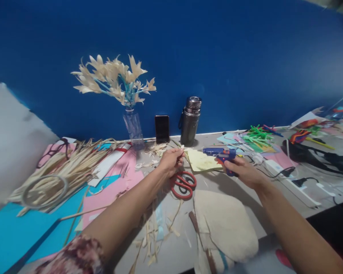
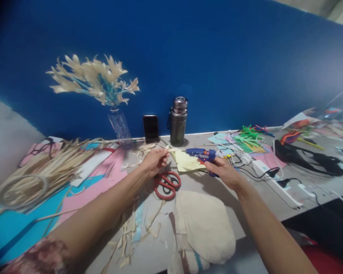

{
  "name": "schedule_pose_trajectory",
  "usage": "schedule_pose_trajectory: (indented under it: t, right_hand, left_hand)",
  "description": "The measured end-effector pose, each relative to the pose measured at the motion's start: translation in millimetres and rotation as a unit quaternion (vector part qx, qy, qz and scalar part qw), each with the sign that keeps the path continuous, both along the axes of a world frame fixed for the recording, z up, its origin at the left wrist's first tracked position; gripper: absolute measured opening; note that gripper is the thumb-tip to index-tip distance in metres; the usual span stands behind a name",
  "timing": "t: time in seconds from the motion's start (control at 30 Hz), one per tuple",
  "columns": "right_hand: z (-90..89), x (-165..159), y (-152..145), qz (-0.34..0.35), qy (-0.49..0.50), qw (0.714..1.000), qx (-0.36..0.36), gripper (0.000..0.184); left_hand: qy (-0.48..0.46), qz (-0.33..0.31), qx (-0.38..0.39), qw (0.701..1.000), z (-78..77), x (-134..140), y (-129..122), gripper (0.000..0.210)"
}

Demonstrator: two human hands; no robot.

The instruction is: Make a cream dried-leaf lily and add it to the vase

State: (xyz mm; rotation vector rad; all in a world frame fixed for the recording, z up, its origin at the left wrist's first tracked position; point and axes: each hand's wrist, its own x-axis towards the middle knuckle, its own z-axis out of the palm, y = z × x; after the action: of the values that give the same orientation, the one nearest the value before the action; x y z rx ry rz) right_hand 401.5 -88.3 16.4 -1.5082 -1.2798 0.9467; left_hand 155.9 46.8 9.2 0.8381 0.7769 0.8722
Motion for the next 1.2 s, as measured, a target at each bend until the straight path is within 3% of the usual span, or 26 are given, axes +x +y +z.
schedule_pose_trajectory:
  t: [0.13,0.27,0.53,0.8,1.2]
  right_hand:
    - [-1.6,-15,3,0.077,-0.091,0.992,-0.043,0.053]
    - [3.6,-34,8,0.133,-0.141,0.981,-0.023,0.054]
    - [10.9,-64,16,0.084,-0.206,0.975,0.021,0.05]
    - [4.7,-69,19,0.099,-0.233,0.967,0.023,0.043]
    - [9.0,-76,20,0.085,-0.268,0.96,0.015,0.044]
  left_hand:
    - [0.018,0.027,0.022,0.999,-7.1,-24,-12,0.027]
    - [0.036,0.073,0.057,0.995,-13.9,-34,-18,0.029]
    - [0.076,0.117,0.108,0.984,-16.6,-36,-22,0.025]
    - [0.109,0.122,0.125,0.979,-12.9,-37,-23,0.023]
    - [0.105,0.121,0.125,0.979,-11.8,-37,-24,0.022]
